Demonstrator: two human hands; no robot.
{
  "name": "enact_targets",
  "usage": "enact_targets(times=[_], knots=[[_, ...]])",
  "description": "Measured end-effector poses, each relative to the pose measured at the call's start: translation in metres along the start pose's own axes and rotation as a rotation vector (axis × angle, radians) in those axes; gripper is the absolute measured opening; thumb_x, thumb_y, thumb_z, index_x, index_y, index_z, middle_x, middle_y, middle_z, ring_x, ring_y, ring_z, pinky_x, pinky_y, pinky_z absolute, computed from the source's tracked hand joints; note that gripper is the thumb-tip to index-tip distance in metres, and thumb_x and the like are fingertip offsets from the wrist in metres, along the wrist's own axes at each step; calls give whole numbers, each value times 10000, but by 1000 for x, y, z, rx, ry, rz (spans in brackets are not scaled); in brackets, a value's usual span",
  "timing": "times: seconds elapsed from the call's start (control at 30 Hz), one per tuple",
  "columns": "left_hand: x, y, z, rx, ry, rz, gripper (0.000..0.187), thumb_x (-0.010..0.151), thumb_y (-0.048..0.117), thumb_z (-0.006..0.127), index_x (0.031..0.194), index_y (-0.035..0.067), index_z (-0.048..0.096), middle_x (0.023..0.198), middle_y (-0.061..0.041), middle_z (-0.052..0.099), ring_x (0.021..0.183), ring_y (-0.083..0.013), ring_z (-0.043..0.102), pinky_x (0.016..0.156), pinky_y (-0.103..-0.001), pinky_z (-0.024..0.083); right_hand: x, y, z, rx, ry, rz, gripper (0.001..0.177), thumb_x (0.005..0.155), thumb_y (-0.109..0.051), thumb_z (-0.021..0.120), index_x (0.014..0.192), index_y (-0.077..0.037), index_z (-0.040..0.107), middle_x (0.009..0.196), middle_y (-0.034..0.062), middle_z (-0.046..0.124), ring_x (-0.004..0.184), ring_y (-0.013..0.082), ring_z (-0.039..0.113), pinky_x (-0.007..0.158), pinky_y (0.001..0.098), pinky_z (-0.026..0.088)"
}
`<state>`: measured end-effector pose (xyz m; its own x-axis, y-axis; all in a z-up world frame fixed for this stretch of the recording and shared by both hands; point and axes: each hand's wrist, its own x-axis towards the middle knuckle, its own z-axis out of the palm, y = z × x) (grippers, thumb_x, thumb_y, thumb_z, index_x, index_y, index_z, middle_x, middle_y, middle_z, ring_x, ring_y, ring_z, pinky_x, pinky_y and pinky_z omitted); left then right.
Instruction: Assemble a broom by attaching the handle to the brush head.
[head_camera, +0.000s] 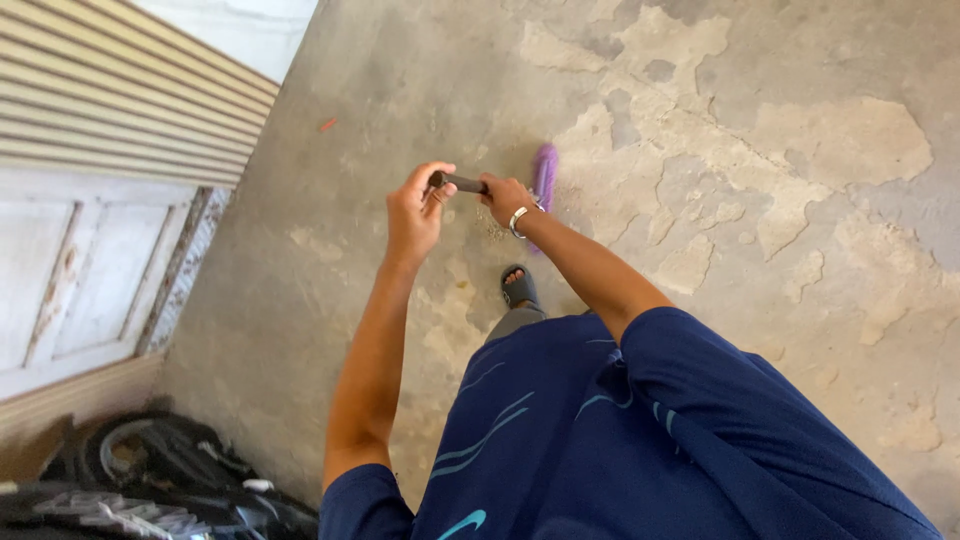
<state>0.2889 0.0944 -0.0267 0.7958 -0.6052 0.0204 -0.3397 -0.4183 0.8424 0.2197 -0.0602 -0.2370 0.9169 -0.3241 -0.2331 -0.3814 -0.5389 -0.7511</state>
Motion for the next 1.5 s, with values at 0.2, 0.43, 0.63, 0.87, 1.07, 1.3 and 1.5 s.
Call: enact_targets(times=[0.2, 0.43, 0.63, 0.87, 1.07, 1.3, 1.5], knots=[[29, 19, 45, -169, -159, 241, 207, 1051, 167, 696, 1211, 51, 633, 883, -95, 663, 743, -143, 586, 695, -302, 521, 4, 31, -36, 48, 31, 28, 230, 882, -289, 735, 1022, -127, 650, 896, 162, 731, 885, 423, 686, 752, 519, 540], [51, 105, 125, -142, -427, 452, 163, 966, 94, 692, 1085, 43, 592, 900, -100, 685, 789, -191, 700, 744, -303, 579, -46, 84, -112, 37, 107, 127, 209, 892, -269, 725, 1013, -103, 686, 936, 166, 751, 910, 404, 694, 773, 509, 547], [54, 204, 224, -146, -585, 636, 136, 940, 123, 730, 1020, 25, 678, 896, -123, 721, 802, -211, 728, 733, -308, 588, -119, 155, -210, 17, 227, 173, 239, 870, -197, 660, 1100, -145, 697, 932, 188, 734, 881, 425, 683, 765, 521, 547], [29, 274, 370, -285, -903, 596, 164, 967, 136, 706, 1081, 19, 686, 927, -80, 745, 796, -100, 668, 727, -278, 572, -246, 247, -316, 3, 404, 427, 250, 888, -329, 749, 1028, -128, 705, 910, 167, 746, 870, 412, 696, 750, 519, 543], [-5, 305, 481, -283, -1030, 639, 257, 965, 161, 729, 1186, 30, 723, 917, -75, 754, 803, -112, 702, 742, -278, 585, -349, 329, -353, -21, 602, 616, 209, 897, -257, 728, 1073, -149, 695, 916, 185, 727, 875, 423, 691, 746, 526, 532], [-44, 285, 615, -298, -1182, 672, 303, 945, 196, 743, 1218, 68, 723, 910, -78, 767, 798, -123, 724, 744, -292, 590, -436, 397, -352, -5, 774, 917, 155, 928, -228, 709, 1049, -135, 679, 892, 210, 720, 885, 456, 673, 757, 547, 514], [-76, 238, 704, -230, -1304, 580, 335, 882, 178, 778, 1202, 98, 722, 907, -61, 757, 725, -110, 659, 690, -294, 554, -463, 491, -300, -28, 738, 1050, 106, 961, -181, 686, 1048, -122, 685, 932, 222, 723, 926, 450, 688, 795, 522, 542]])
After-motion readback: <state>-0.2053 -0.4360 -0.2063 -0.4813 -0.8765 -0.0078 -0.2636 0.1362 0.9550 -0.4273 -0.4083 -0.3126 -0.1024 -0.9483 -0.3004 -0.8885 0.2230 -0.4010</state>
